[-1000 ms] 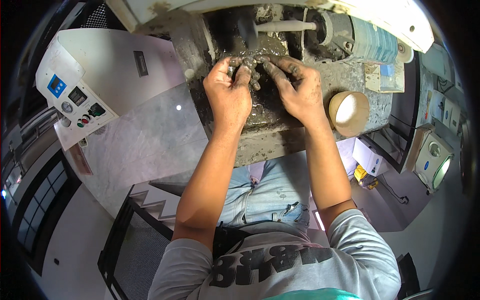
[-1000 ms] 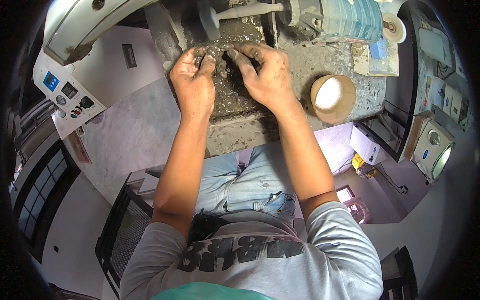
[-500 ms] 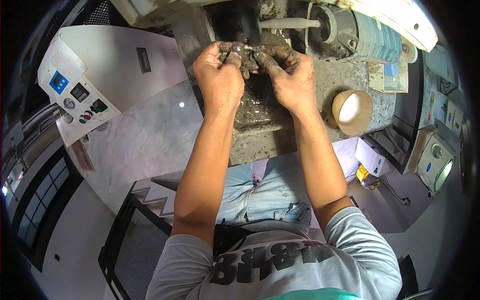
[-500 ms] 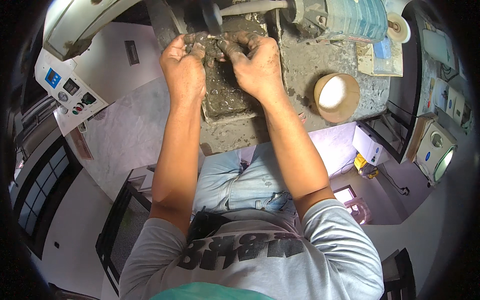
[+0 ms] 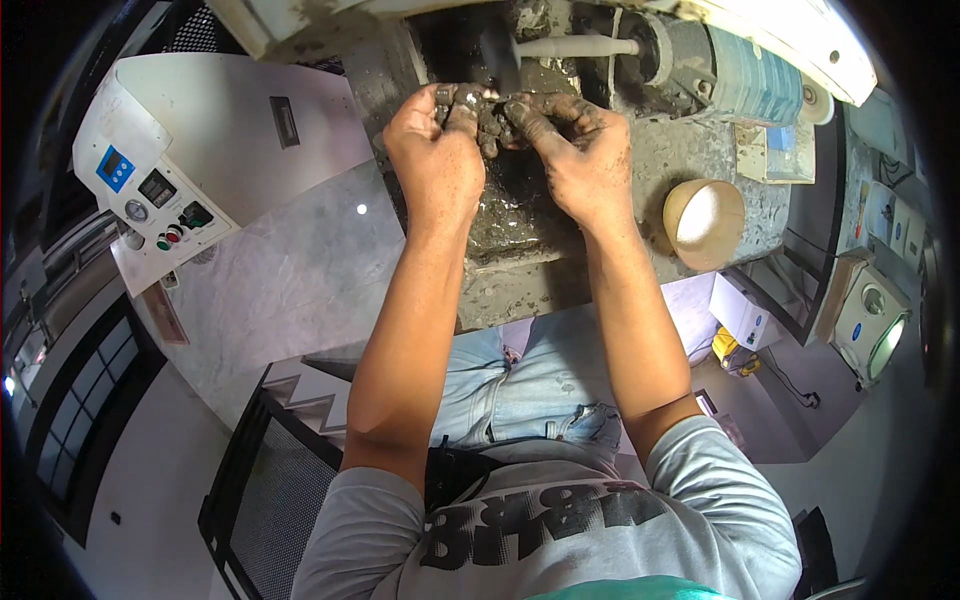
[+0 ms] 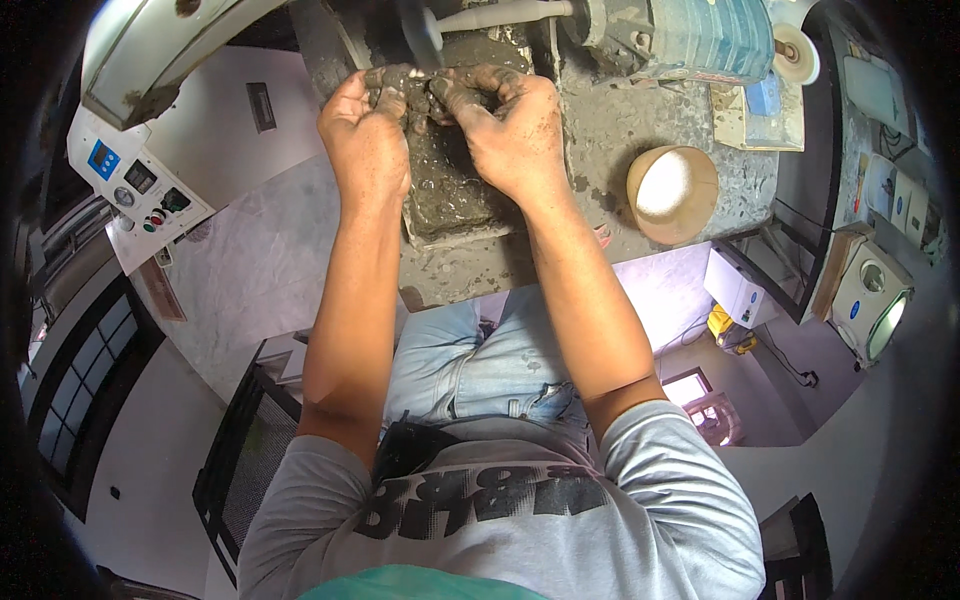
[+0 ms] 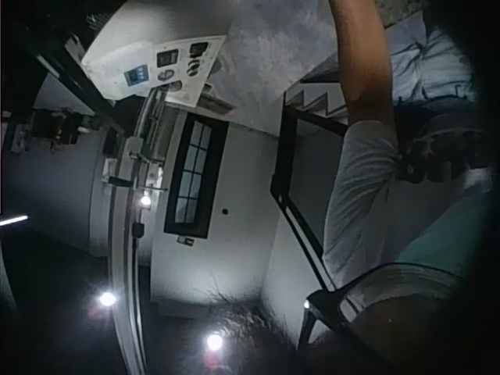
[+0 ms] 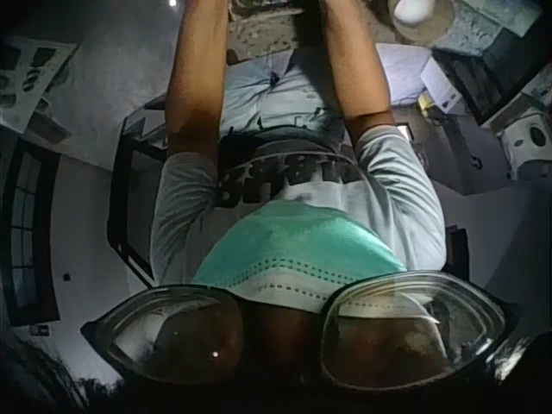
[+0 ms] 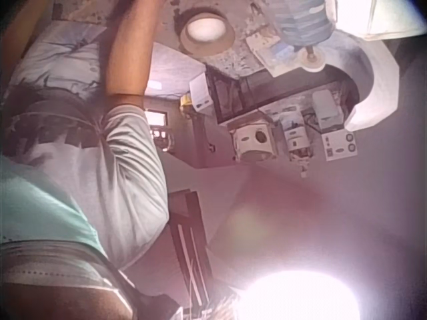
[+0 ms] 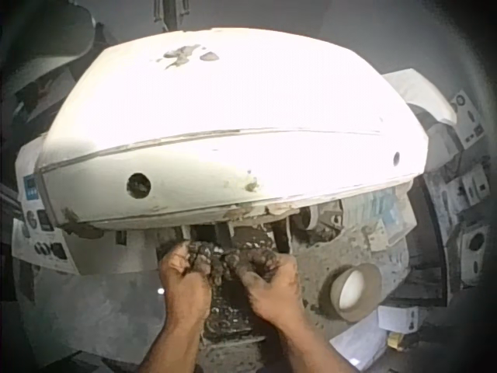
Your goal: The person holds a dental prosthesis against a rotating polishing wheel using both hands. The person moves the object to different angles to polish various surfaces while a liquid flows over the wheel.
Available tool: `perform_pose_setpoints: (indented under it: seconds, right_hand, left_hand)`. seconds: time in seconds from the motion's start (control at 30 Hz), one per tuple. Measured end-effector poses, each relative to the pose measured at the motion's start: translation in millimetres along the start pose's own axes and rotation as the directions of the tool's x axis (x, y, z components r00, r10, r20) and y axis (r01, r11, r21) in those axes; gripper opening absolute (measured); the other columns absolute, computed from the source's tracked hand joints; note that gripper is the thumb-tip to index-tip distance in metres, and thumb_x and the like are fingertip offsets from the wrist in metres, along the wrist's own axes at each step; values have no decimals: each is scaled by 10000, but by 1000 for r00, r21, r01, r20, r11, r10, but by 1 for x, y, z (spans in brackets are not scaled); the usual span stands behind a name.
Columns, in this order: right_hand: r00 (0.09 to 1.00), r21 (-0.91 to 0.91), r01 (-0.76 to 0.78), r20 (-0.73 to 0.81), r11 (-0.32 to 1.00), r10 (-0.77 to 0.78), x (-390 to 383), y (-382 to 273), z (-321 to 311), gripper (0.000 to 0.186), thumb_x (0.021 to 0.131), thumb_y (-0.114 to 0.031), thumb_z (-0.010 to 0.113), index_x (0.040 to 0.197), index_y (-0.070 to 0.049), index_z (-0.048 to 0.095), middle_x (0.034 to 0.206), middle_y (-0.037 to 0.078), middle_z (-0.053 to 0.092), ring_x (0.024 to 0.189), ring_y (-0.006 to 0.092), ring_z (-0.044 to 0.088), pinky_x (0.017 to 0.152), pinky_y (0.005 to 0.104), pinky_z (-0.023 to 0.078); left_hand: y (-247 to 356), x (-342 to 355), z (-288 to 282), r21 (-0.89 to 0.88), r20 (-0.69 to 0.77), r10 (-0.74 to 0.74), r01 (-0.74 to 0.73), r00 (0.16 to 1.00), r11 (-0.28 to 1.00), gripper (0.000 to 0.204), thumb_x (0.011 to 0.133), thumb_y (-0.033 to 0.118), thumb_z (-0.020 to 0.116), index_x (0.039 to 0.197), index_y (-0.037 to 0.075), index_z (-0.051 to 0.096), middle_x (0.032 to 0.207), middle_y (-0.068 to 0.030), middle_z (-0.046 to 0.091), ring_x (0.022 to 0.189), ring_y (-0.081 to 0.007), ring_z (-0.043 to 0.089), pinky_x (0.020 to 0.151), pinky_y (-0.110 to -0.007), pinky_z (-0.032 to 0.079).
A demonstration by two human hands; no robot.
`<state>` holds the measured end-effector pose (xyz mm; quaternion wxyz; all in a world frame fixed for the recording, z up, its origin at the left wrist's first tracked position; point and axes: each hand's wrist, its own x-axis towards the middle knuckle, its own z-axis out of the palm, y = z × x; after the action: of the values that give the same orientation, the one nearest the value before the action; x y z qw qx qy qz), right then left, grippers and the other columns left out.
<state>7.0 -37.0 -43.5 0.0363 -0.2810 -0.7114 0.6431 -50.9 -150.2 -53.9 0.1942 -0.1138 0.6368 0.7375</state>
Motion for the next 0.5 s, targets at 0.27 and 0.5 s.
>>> perform_pose_setpoints:
  seconds: [0.27, 0.5]
  right_hand:
    - [997, 4, 62, -52, 998, -62, 1, 4, -5, 218, 856, -86, 683, 1015, 60, 706, 869, 106, 736, 779, 124, 661, 731, 279, 521]
    - [1000, -221, 29, 1, 975, -29, -14, -4, -14, 341, 790, -143, 749, 1076, 37, 699, 939, 216, 714, 877, 229, 705, 778, 334, 534]
  left_hand:
    - [-25, -23, 10, -116, -63, 204, -210, 977, 971, 175, 874, -161, 518, 995, -63, 597, 889, -85, 657, 756, -106, 626, 675, -225, 506]
    - [-48, -38, 6, 96, 89, 422, -430, 902, 898, 223, 886, -122, 556, 1096, -79, 616, 996, -94, 658, 860, -113, 624, 768, -225, 502]
